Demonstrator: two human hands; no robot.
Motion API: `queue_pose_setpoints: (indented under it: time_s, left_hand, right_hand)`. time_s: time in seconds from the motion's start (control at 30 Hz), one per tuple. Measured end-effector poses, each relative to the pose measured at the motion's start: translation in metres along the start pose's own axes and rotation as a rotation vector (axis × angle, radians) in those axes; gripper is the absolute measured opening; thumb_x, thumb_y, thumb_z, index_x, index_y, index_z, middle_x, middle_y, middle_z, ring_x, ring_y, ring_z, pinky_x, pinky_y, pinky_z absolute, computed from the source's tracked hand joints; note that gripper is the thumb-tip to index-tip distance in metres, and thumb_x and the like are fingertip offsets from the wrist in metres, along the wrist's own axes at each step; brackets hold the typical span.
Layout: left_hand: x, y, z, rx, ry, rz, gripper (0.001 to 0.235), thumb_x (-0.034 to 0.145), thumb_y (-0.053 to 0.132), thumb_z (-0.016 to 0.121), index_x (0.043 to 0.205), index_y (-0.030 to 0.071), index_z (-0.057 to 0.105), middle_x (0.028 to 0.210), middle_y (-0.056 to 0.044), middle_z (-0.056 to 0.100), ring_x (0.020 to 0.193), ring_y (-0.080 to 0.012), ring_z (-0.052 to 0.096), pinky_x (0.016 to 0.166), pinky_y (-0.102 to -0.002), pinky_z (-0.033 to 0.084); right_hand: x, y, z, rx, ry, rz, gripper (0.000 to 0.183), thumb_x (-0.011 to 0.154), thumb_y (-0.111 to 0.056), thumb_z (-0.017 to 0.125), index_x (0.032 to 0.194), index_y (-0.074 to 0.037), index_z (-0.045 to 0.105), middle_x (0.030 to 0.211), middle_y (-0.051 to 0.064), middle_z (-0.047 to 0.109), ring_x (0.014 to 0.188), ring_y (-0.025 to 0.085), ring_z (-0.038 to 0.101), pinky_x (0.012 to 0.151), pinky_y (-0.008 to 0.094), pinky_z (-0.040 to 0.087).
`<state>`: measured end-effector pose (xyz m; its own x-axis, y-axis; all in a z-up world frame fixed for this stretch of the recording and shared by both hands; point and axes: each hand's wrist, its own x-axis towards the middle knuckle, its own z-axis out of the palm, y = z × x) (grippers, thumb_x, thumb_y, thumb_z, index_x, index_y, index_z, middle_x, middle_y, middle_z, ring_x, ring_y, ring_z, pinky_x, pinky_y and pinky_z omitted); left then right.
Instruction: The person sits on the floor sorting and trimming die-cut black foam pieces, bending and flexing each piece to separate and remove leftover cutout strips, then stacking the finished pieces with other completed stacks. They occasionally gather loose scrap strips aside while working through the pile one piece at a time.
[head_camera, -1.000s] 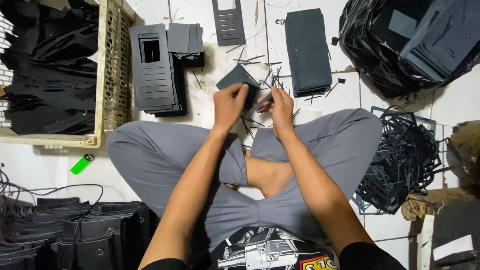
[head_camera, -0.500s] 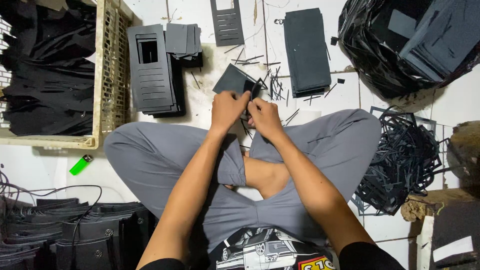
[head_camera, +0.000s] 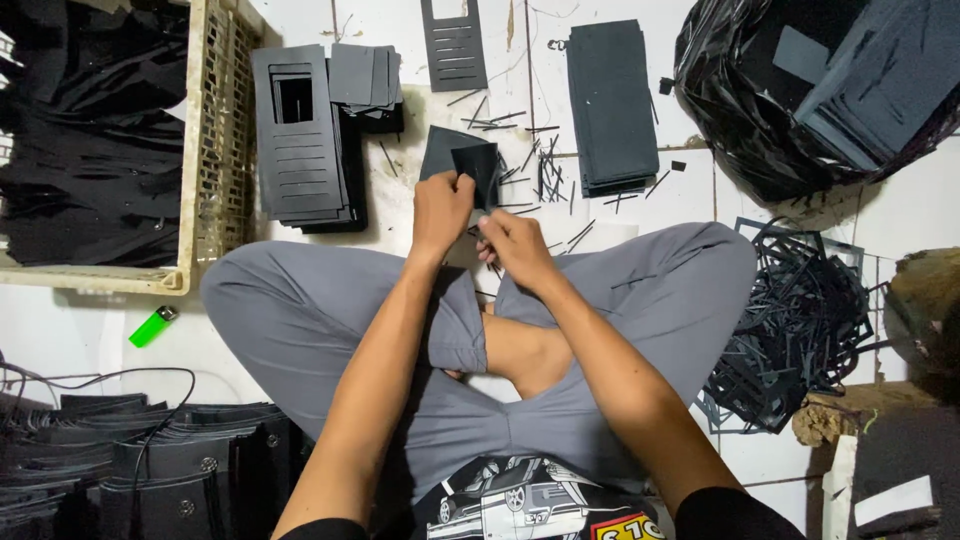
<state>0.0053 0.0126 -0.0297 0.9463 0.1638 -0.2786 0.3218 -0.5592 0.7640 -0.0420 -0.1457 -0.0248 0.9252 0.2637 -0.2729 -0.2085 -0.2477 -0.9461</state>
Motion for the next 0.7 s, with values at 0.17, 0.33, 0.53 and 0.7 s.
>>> queue_pose_setpoints:
  time_s: [0.17, 0.33, 0.53, 0.7]
  left_hand:
    - [-0.005, 0.019, -0.018, -0.245, 0.044, 0.060, 0.031, 0.089, 0.019, 0.055, 0.061, 0.006, 0.057, 0.060, -0.015, 0.057, 0.068, -0.0289, 0.061, 0.069, -0.043, 0.053]
    - [-0.012, 0.031, -0.024, -0.689, 0.063, 0.068, 0.017, 0.086, 0.017, 0.061, 0.074, 0.007, 0.069, 0.084, -0.006, 0.060, 0.090, -0.0199, 0.053, 0.088, -0.039, 0.047]
    - [-0.020, 0.036, -0.043, -1.221, -0.207, 0.153, 0.054, 0.087, 0.012, 0.049, 0.132, -0.017, 0.060, 0.143, -0.017, 0.061, 0.106, -0.0176, 0.059, 0.097, -0.022, 0.045]
    - [-0.054, 0.118, -0.070, -1.607, -0.212, 0.062, 0.026, 0.079, 0.024, 0.058, 0.089, 0.006, 0.074, 0.079, -0.016, 0.069, 0.071, -0.0262, 0.065, 0.080, -0.035, 0.053]
  right_hand:
    - [0.013, -0.008, -0.025, 0.021, 0.259, 0.226, 0.023, 0.093, -0.020, 0.060, 0.077, -0.005, 0.065, 0.067, 0.019, 0.070, 0.064, 0.022, 0.072, 0.062, 0.033, 0.057]
    - [0.016, 0.009, -0.047, -0.096, 0.430, 0.364, 0.023, 0.083, -0.019, 0.064, 0.064, -0.006, 0.060, 0.063, 0.018, 0.070, 0.057, 0.018, 0.074, 0.050, 0.027, 0.063]
    - [0.009, -0.023, -0.032, -0.620, 0.763, -0.371, 0.057, 0.083, -0.009, 0.072, 0.134, 0.006, 0.051, 0.123, 0.022, 0.047, 0.114, 0.044, 0.051, 0.102, 0.053, 0.041]
    - [0.026, 0.060, -0.012, 0.294, 0.271, 0.169, 0.048, 0.106, -0.052, 0.049, 0.096, -0.008, 0.063, 0.090, 0.006, 0.054, 0.085, 0.021, 0.052, 0.075, 0.034, 0.050]
